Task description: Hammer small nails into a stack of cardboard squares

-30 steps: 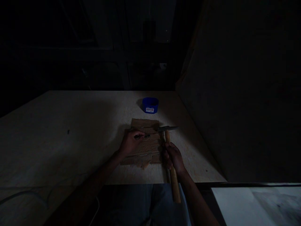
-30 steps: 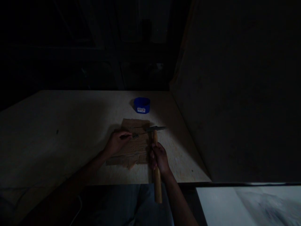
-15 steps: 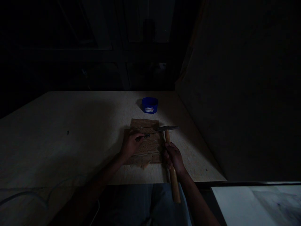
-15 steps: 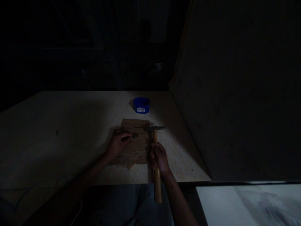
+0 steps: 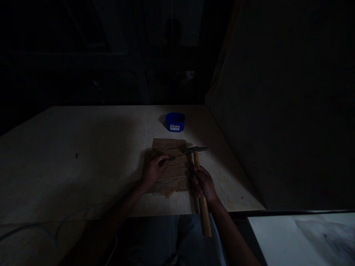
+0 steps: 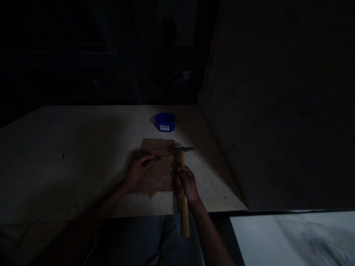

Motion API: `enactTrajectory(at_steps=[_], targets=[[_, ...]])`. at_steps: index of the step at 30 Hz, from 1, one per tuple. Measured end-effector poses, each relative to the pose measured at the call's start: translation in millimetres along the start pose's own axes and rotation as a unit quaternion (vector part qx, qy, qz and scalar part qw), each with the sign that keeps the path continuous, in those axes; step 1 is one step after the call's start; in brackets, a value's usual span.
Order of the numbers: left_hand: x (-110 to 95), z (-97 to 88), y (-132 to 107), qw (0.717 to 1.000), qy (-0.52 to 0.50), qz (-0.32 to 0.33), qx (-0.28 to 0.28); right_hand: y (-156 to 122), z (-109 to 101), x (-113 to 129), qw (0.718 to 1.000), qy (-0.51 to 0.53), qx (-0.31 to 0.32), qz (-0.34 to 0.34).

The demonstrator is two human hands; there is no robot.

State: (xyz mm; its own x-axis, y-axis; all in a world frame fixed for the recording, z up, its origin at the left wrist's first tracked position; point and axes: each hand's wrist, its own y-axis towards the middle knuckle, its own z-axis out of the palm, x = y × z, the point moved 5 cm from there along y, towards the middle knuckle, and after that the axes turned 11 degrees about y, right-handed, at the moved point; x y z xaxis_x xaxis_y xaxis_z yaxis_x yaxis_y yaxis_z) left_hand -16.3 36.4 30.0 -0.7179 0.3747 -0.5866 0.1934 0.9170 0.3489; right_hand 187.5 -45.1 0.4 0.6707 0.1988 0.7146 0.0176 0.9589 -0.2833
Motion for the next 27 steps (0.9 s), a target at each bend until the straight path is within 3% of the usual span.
enactTrajectory(at_steps=[9, 15, 20, 27], targets=[[13.3, 13.3, 0.6, 0.994, -0.078, -0.057, 0.059, -0.2, -0.4, 1.1, 1.000, -0.004, -0.010, 0.000], [21.4, 19.2, -0.7, 0.990, -0.109, -0.071, 0.056, -2.0, -1.8, -0.3, 1.000, -0.021, -0.015, -0.001], [25.6, 25.0, -2.3, 0.989, -0.123, -0.068, 0.049, -8.5, 4.8, 1.0, 0.995, -0.097, 0.000, 0.004], [25.1, 26.0, -3.2, 0.985, -0.146, -0.075, 0.045, -32.0, 37.6, 22.7, 0.963, -0.266, 0.022, 0.036]])
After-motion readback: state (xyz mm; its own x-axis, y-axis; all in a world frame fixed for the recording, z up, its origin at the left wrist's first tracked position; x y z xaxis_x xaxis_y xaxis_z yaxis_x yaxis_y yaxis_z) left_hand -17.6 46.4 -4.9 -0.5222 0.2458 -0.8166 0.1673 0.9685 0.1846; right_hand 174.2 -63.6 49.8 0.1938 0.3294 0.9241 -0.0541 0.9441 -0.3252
